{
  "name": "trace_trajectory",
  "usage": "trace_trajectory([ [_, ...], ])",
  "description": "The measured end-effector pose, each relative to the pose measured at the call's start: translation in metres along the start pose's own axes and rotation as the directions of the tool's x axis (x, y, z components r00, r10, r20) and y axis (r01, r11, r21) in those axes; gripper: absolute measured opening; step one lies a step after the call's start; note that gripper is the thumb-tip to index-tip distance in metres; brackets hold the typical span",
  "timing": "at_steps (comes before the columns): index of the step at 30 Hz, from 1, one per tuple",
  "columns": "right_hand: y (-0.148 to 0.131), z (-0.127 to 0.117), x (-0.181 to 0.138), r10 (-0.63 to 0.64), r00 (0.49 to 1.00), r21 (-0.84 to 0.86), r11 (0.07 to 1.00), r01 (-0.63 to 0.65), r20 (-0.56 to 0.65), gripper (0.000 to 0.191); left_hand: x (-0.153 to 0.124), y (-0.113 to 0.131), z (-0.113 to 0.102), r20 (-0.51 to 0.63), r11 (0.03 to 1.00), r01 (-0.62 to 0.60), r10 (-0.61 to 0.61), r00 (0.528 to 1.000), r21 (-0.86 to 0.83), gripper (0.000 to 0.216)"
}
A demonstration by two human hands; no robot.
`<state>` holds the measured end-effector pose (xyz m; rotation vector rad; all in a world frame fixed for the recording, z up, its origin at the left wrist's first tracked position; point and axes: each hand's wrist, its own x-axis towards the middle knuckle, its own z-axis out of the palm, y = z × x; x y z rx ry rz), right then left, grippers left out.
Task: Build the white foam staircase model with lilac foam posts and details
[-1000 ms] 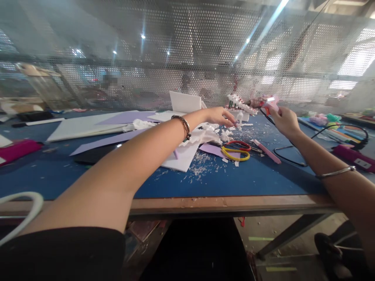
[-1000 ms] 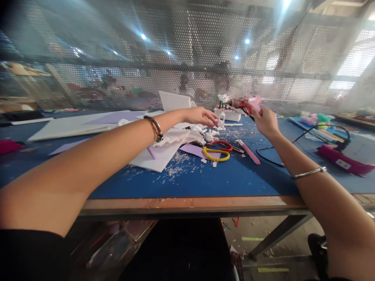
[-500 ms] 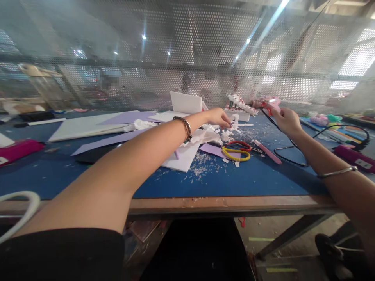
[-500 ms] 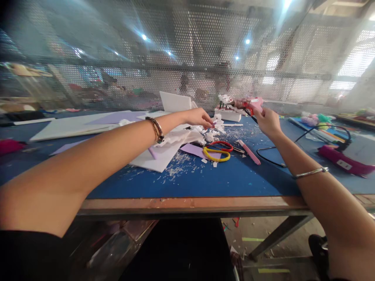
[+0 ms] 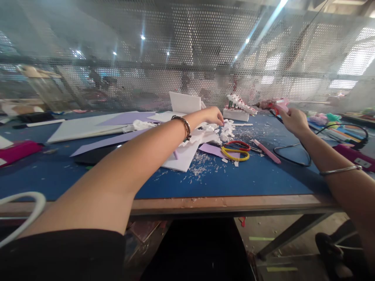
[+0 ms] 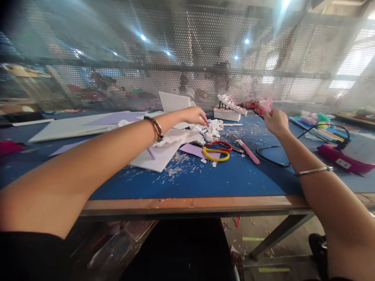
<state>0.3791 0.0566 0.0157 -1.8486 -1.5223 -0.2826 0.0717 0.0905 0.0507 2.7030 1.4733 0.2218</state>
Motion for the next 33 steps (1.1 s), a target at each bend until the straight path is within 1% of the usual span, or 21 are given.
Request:
trace_trajectory([
  [5,-0.014,-0.001,-0.006,-0.047,0.999,0.023,0.999,0.047,-0.009,0.033,0.000,-0.002,-0.008,-0.070,0.998,-0.058,0.056,0.996,-0.025,0.038],
  [7,-0.017,-0.001,-0.007,-0.058,0.998,0.030,0.998,0.058,-0.007,0.034,-0.004,-0.001,-0.010,-0.065,0.999,-0.038,0.037,0.997,-0.015,0.039],
  [9,-0.020,0.000,-0.009,-0.065,0.998,0.037,0.997,0.065,-0.003,0.034,-0.009,0.000,-0.012,-0.048,1.000,0.000,0.001,0.999,0.030,0.038],
  [11,-0.021,0.000,-0.010,-0.067,0.998,0.041,0.997,0.067,-0.001,0.035,-0.013,0.000,-0.013,-0.030,0.994,0.022,-0.019,0.999,0.107,0.036],
  [14,-0.022,-0.001,-0.012,-0.062,0.998,0.040,0.997,0.061,0.005,0.036,-0.012,-0.005,-0.013,0.002,0.966,-0.006,0.006,1.000,0.259,0.034],
  [17,-0.021,-0.002,-0.012,-0.053,0.999,0.033,0.998,0.053,0.004,0.035,-0.005,-0.013,-0.016,-0.002,0.882,-0.066,0.076,0.997,0.466,0.030],
  [18,-0.021,-0.002,-0.012,-0.050,0.999,0.031,0.998,0.050,0.003,0.034,-0.003,-0.015,-0.017,-0.007,0.857,-0.093,0.112,0.994,0.507,0.029],
  [20,-0.019,-0.001,-0.011,-0.046,0.999,0.027,0.999,0.046,0.002,0.033,0.000,-0.017,-0.021,-0.018,0.842,-0.150,0.186,0.982,0.518,0.028],
  [22,-0.019,-0.001,-0.010,-0.048,0.999,0.025,0.999,0.048,0.004,0.033,0.001,-0.018,-0.025,-0.034,0.858,-0.177,0.220,0.975,0.483,0.029],
  [27,-0.021,-0.001,-0.011,-0.065,0.998,0.024,0.998,0.065,0.013,0.033,-0.001,-0.022,-0.028,-0.026,0.863,-0.164,0.200,0.979,0.478,0.030],
  [29,-0.021,0.000,-0.011,-0.069,0.998,0.026,0.997,0.069,0.013,0.034,-0.003,-0.023,-0.029,-0.023,0.855,-0.179,0.217,0.976,0.486,0.028],
  [31,-0.019,0.001,-0.010,-0.068,0.998,0.026,0.997,0.068,0.006,0.035,-0.005,-0.021,-0.030,-0.035,0.820,-0.200,0.258,0.966,0.536,0.025],
  [33,-0.017,0.004,-0.009,-0.064,0.998,0.027,0.998,0.064,-0.005,0.036,-0.007,-0.017,-0.033,-0.063,0.765,-0.186,0.284,0.957,0.617,0.024],
])
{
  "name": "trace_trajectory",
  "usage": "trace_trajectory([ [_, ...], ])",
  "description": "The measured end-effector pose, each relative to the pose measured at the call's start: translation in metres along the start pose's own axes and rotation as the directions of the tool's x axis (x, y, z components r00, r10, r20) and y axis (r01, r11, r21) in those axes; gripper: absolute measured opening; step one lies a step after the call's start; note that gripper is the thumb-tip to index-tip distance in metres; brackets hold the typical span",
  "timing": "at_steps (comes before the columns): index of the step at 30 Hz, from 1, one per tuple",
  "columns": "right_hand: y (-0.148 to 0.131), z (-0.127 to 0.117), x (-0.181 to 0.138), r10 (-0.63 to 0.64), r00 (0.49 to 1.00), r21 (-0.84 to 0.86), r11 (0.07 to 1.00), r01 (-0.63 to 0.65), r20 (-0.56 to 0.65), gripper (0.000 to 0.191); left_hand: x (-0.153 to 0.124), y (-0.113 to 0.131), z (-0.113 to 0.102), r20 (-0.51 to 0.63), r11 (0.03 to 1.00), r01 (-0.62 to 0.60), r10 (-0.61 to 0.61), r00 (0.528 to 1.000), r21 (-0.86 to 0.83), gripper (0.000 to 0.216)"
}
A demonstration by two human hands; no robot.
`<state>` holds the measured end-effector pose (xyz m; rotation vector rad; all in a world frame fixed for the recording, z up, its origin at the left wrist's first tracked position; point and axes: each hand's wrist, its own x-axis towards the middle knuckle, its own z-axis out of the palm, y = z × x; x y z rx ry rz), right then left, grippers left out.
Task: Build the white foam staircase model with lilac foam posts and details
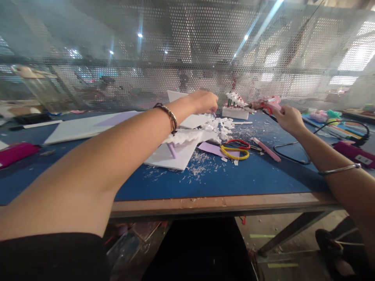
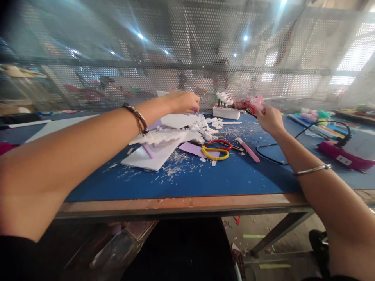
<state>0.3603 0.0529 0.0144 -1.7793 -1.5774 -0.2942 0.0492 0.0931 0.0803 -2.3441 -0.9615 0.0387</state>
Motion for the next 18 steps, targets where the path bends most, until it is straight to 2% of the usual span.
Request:
trace_trajectory([
  [2,0.002,0.002,0.000,-0.006,1.000,-0.003,1.000,0.006,-0.002,0.035,0.001,0.002,-0.005,-0.036,0.996,0.010,-0.007,0.999,0.094,0.027],
  [5,0.004,0.004,-0.003,-0.030,0.999,-0.020,0.999,0.030,0.030,0.035,0.005,0.002,-0.006,-0.084,0.986,-0.040,0.054,0.995,0.160,0.032],
  [9,0.001,0.003,-0.009,-0.038,0.997,-0.037,0.998,0.041,0.074,0.038,0.008,-0.006,0.007,0.073,0.984,-0.111,0.102,0.992,0.141,0.026],
  [13,-0.001,0.005,-0.014,-0.055,0.992,-0.027,0.998,0.058,0.112,0.042,0.008,-0.022,0.019,0.117,0.976,-0.179,0.164,0.979,0.127,0.026],
  [18,-0.003,0.009,-0.017,-0.066,0.989,-0.033,0.997,0.071,0.129,0.040,0.007,-0.036,0.024,-0.035,0.981,-0.177,0.175,0.984,-0.081,0.028],
])
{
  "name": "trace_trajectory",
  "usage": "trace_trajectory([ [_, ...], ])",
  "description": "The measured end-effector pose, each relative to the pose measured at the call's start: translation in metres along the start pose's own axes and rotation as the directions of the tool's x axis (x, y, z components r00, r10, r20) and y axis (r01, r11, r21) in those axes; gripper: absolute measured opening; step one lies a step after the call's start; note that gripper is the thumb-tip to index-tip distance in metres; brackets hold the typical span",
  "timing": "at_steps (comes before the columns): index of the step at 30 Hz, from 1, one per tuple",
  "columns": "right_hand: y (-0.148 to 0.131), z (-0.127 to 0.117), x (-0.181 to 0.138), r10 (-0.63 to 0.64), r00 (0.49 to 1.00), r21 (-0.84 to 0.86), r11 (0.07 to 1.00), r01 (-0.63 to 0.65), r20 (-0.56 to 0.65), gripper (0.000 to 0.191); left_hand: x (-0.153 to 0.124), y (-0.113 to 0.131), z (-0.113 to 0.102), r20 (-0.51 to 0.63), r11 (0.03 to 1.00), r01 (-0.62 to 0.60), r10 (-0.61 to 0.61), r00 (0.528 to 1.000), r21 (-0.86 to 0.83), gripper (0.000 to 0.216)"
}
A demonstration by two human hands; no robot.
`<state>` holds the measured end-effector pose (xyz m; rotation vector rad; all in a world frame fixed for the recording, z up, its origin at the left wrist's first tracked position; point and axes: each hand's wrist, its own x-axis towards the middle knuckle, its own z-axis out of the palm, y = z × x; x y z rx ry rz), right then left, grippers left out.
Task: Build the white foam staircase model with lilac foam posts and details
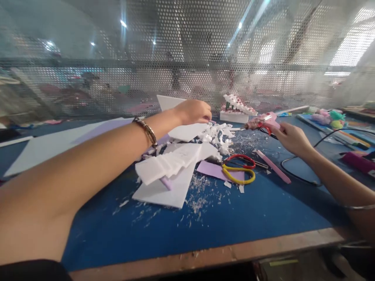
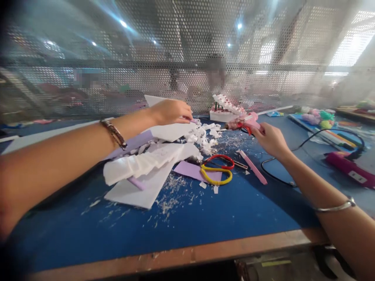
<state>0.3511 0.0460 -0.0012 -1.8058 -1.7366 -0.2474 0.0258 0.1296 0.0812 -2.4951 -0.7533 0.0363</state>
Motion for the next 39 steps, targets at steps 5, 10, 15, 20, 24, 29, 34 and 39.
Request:
trace_trajectory([
  [5,0.000,0.002,-0.004,-0.014,0.999,-0.008,1.000,0.014,0.041,0.040,0.000,0.007,-0.011,0.005,0.990,-0.032,0.033,0.999,-0.135,0.023],
  [10,0.003,0.004,-0.008,0.007,0.996,0.024,1.000,-0.009,0.083,0.039,0.001,0.011,-0.018,-0.028,0.974,-0.089,0.085,0.996,-0.207,0.022],
  [15,-0.005,0.000,-0.012,0.031,0.993,0.094,0.995,-0.042,0.117,0.039,0.002,0.006,-0.011,-0.017,0.943,-0.112,0.112,0.994,-0.314,0.025],
  [20,-0.022,-0.006,-0.020,-0.023,0.993,0.202,0.979,-0.002,0.118,0.037,0.001,0.010,-0.013,-0.006,0.913,-0.071,0.075,0.997,-0.402,0.027],
  [24,-0.030,-0.005,-0.025,-0.044,0.991,0.209,0.978,0.016,0.129,0.030,0.000,0.014,-0.014,0.008,0.896,-0.007,0.011,1.000,-0.443,0.029],
  [29,-0.032,0.008,-0.025,-0.083,0.981,0.213,0.976,0.044,0.176,0.023,-0.001,0.017,-0.003,-0.017,0.809,-0.037,0.034,0.999,-0.586,0.027],
  [34,-0.035,0.019,-0.022,-0.120,0.968,0.198,0.977,0.076,0.220,0.023,-0.002,0.023,0.000,-0.035,0.764,-0.050,0.036,0.999,-0.644,0.026],
  [39,-0.031,0.024,-0.019,-0.154,0.966,0.107,0.985,0.134,0.207,0.020,-0.005,0.025,-0.004,-0.023,0.753,-0.025,0.013,1.000,-0.657,0.027],
])
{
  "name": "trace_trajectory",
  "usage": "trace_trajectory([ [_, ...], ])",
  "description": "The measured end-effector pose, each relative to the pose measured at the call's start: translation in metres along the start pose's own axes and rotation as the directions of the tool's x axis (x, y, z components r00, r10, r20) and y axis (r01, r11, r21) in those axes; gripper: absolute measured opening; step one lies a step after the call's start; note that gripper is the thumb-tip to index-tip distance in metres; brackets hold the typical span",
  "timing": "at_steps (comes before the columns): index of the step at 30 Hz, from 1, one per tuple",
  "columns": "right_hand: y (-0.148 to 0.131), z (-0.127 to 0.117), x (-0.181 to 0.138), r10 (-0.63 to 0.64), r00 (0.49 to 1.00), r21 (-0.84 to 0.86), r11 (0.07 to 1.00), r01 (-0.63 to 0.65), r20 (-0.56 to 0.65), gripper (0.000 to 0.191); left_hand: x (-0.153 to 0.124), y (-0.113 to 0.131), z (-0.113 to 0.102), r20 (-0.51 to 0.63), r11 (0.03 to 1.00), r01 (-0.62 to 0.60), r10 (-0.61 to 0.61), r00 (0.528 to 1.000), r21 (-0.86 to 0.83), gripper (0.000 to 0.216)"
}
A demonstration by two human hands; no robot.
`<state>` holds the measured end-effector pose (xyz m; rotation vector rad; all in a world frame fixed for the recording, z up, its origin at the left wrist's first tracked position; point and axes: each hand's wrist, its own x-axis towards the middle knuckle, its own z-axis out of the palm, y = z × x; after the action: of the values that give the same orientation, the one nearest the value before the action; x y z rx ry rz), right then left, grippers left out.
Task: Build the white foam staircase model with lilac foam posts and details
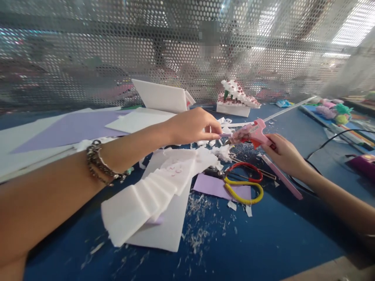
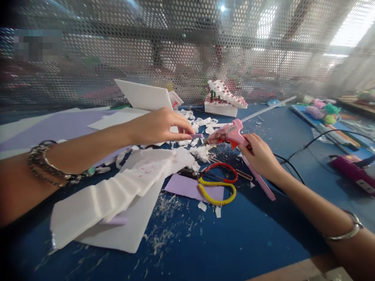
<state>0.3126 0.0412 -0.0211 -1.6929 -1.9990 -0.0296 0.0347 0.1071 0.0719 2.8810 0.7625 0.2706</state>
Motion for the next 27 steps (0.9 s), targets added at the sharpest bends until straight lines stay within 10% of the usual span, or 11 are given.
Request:
trace_trajectory([
  [11,0.014,0.001,-0.001,-0.039,0.999,-0.184,0.982,0.037,-0.009,0.032,-0.008,0.005,-0.020,-0.168,0.998,0.059,-0.060,0.984,-0.011,0.034],
  [18,0.012,-0.004,-0.004,-0.118,0.990,-0.327,0.941,0.087,-0.077,0.034,0.004,0.004,0.009,0.208,0.983,-0.147,0.167,0.964,-0.111,0.020],
  [27,0.009,-0.018,-0.006,-0.177,0.976,-0.419,0.901,0.109,-0.127,0.032,0.022,0.004,0.030,0.442,0.989,-0.138,0.103,0.891,0.049,0.020],
])
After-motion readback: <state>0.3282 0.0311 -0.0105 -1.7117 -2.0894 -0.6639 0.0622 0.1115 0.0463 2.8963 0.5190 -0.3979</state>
